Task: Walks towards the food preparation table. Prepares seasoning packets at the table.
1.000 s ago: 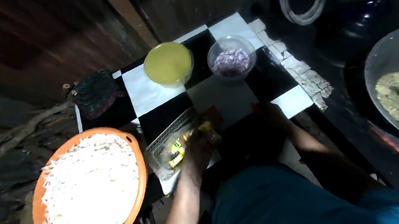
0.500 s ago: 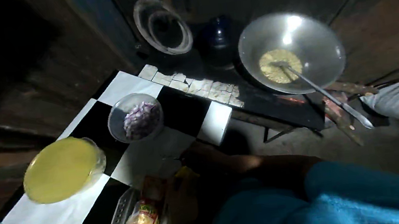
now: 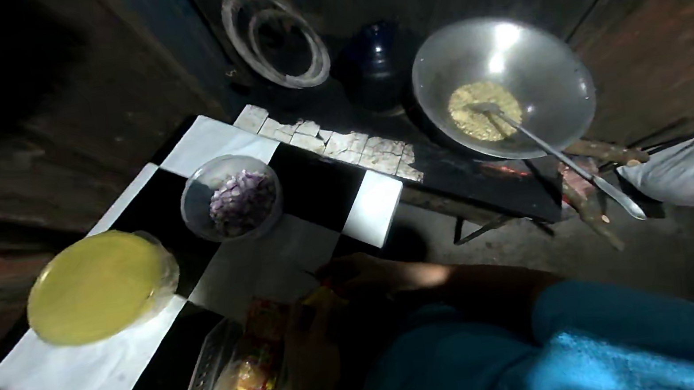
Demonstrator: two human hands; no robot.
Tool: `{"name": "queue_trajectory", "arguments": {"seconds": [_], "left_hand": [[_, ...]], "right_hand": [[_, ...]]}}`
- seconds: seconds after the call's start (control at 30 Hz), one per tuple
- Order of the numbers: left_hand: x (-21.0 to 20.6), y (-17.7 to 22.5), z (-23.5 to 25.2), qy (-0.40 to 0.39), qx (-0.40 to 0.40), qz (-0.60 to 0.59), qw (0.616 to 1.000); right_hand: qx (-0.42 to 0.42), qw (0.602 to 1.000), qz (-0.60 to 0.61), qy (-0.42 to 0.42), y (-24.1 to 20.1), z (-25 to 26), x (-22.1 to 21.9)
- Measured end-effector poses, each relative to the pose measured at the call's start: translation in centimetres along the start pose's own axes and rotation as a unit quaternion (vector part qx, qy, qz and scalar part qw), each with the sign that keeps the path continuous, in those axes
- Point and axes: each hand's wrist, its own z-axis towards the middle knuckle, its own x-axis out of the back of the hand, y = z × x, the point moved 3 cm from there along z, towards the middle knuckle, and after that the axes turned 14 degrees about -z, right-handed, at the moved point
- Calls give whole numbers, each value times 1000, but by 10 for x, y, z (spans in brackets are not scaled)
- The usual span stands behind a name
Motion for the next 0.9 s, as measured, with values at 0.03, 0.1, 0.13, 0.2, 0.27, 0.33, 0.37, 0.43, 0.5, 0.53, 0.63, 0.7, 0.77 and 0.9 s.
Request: {"name": "queue_trajectory", "arguments": {"seconds": [0.03, 0.1, 0.13, 0.2, 0.27, 0.33, 0.37, 0.43, 0.5, 0.53, 0.63, 0.7, 0.77, 0.9], "left_hand": [[4, 3, -1, 8, 3, 51, 999], [7, 14, -4, 31, 20, 97, 995], [9, 17, -4, 37, 13, 94, 995], [18, 20, 1, 29, -18, 63, 997], [25, 20, 8, 24, -15, 23, 999], [34, 18, 13, 38, -4, 7, 999], [38, 18, 14, 46, -2, -4, 999], [47, 15, 15, 58, -7, -39, 998], [58, 10, 16, 69, -11, -55, 996], [62, 9, 17, 76, -16, -55, 995], [64, 14, 10, 106, -16, -46, 993], [68, 16, 5, 116, -19, -18, 993], [73, 15, 2, 133, -29, -11, 991], [84, 12, -4, 151, -46, -26, 987]], "right_hand": [[7, 1000, 3, 18, 10, 4, -1], [16, 999, -9, 47, 31, 10, 0], [27, 998, -21, 58, 39, 11, 3], [32, 995, -83, 53, 30, 6, 18], [6, 990, -139, 13, 2, -3, 29], [16, 989, -146, -11, -12, -7, 28], [33, 989, -141, -26, -16, -7, 25], [76, 987, -131, -59, -13, -4, 18], [108, 980, -147, -80, -6, 4, 11], [112, 977, -158, -88, -10, 6, 7], [87, 974, -178, -113, -31, 8, -2], [77, 970, -186, -140, -37, 12, -9], [71, 963, -202, -166, -38, 18, -15], [96, 947, -240, -191, -41, 32, -28]]}}
